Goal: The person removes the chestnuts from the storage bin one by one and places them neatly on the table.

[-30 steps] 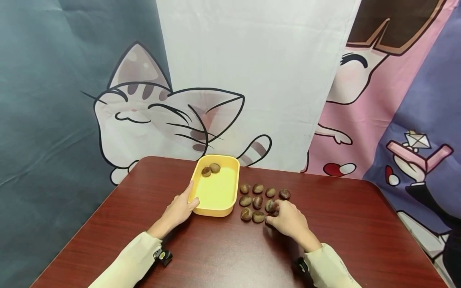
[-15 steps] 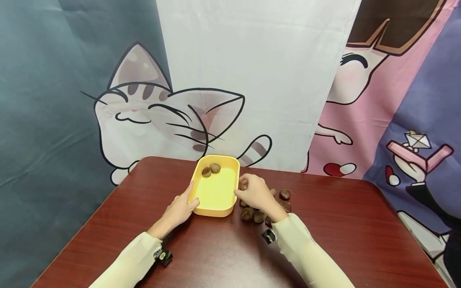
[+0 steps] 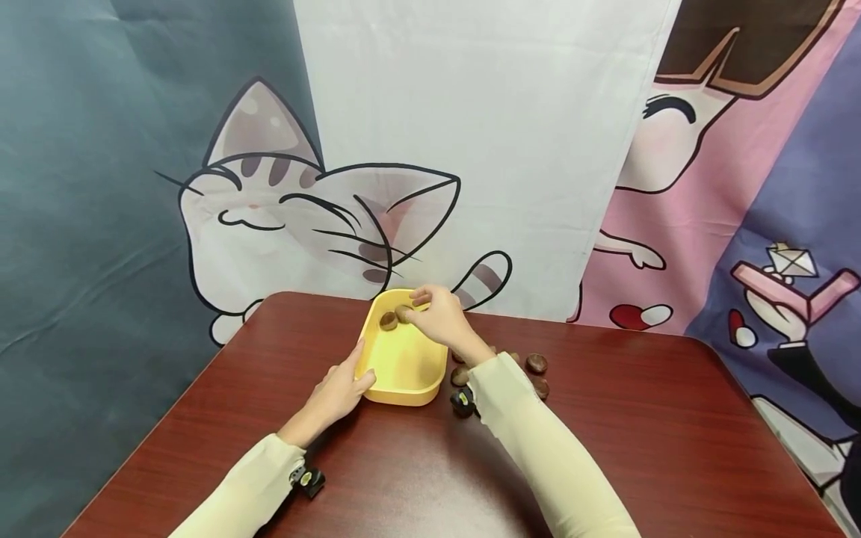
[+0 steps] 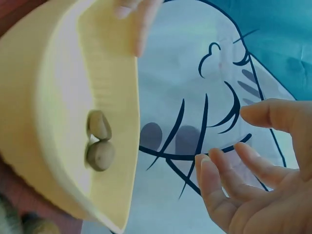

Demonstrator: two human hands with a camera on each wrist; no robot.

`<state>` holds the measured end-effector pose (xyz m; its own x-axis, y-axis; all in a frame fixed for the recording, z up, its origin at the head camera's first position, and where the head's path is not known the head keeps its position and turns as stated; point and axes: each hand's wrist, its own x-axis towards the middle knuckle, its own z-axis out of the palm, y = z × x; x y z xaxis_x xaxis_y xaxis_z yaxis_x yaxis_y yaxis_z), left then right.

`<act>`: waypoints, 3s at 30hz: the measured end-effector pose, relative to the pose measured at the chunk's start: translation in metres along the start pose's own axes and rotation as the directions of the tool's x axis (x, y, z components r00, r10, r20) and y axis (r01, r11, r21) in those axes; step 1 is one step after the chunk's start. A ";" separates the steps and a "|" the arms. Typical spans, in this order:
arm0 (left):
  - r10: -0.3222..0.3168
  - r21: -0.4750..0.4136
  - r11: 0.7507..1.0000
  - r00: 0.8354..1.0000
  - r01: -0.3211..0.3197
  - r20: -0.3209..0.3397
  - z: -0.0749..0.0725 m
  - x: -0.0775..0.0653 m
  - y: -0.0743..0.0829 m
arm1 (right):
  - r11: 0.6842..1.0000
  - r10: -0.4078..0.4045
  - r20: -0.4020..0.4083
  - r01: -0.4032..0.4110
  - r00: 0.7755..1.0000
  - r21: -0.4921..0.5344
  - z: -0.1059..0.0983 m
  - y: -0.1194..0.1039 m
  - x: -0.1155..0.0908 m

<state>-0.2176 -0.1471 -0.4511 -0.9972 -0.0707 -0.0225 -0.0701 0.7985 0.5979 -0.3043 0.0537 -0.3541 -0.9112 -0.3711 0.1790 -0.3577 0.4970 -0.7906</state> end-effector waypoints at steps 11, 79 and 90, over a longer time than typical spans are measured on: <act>0.017 0.002 1.000 0.999 -0.016 -0.031 -0.001 0.001 0.000 | 0.988 0.000 -0.138 0.021 0.990 0.151 0.014 -0.005 0.033; 0.022 0.015 1.000 0.999 -0.021 -0.036 0.002 0.001 0.000 | 0.998 -0.041 0.281 0.053 0.959 -0.033 0.090 0.080 0.076; 0.024 0.007 1.000 0.999 -0.024 -0.032 0.003 0.001 -0.001 | 1.000 0.002 0.345 0.007 0.939 -0.027 0.091 0.077 0.074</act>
<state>-0.2184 -0.1458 -0.4543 -0.9974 -0.0704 0.0178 -0.0462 0.8041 0.5927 -0.3804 -0.0067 -0.4552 -0.7855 -0.6178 -0.0360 -0.3696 0.5149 -0.7735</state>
